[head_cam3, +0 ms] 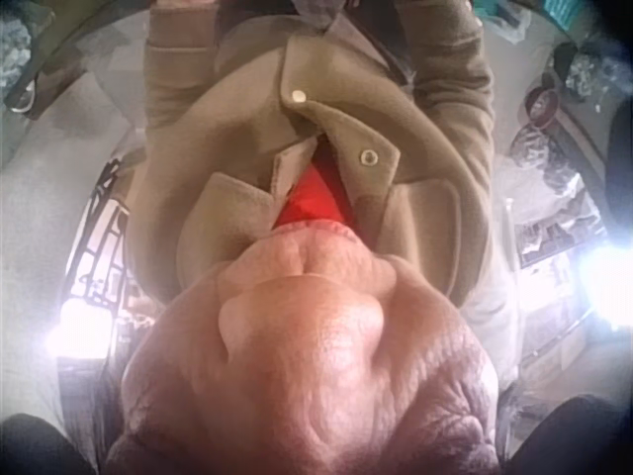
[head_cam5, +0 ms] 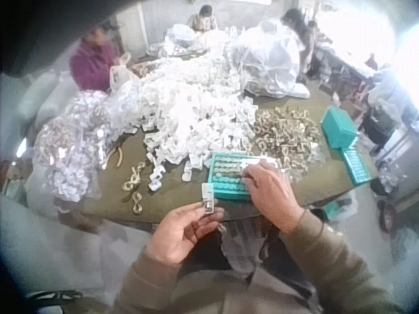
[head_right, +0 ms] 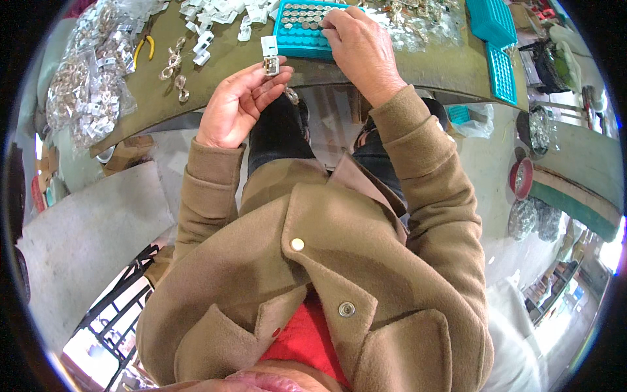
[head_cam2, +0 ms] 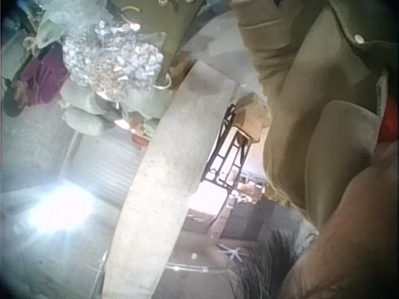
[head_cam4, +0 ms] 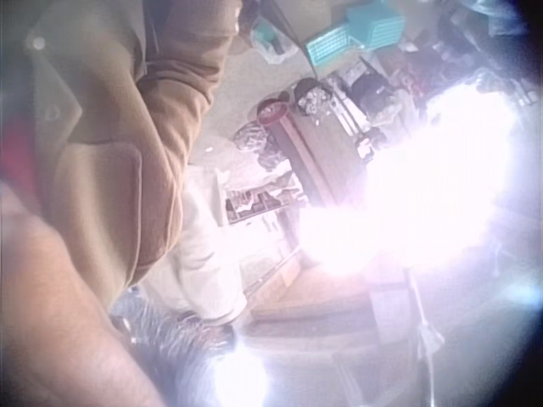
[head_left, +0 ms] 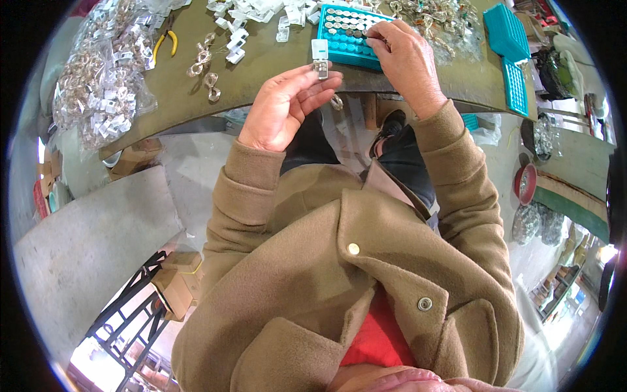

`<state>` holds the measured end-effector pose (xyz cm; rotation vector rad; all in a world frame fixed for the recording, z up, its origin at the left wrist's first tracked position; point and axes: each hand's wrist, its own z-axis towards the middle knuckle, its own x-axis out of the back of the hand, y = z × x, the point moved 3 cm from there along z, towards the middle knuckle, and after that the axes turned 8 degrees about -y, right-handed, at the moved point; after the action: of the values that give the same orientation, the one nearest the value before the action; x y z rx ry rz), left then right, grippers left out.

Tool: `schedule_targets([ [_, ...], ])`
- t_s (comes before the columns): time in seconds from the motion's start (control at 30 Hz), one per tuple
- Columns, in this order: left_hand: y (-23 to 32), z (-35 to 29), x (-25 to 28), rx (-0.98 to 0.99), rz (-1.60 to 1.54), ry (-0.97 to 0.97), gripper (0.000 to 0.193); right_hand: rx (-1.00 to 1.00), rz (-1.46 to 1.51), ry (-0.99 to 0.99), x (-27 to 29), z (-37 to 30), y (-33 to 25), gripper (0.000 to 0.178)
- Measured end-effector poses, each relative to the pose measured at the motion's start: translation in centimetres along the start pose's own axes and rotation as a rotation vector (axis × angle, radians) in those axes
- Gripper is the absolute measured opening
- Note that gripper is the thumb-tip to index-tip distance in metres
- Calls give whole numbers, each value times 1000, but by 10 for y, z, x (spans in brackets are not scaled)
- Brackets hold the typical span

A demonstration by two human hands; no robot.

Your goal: The person repeatedly picks small metal hardware pieces and white plastic inserts from a table, fits them together by hand, and places the assembled units into a blue tray. The process is repeated continuously with one-at-a-time handling.

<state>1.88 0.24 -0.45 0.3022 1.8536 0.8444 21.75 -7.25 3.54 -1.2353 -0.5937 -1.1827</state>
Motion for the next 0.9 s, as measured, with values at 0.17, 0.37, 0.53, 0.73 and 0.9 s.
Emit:
schedule_targets([
  [0.17,0,-3,-6,-15,119,44,32,64,-58,7,0,1,-7,10],
  [0.37,-2,-3,-6,-17,132,61,31,100,-157,0,-7,-1,-1,11],
  [0.53,-3,-2,-7,-22,92,87,32,112,-170,23,-6,-1,-4,10],
  [0.73,-6,-3,-14,-57,107,101,31,8,619,-14,3,-12,-24,11],
  [0.9,-11,-1,-20,-54,115,93,31,87,595,90,-4,-23,-46,16],
])
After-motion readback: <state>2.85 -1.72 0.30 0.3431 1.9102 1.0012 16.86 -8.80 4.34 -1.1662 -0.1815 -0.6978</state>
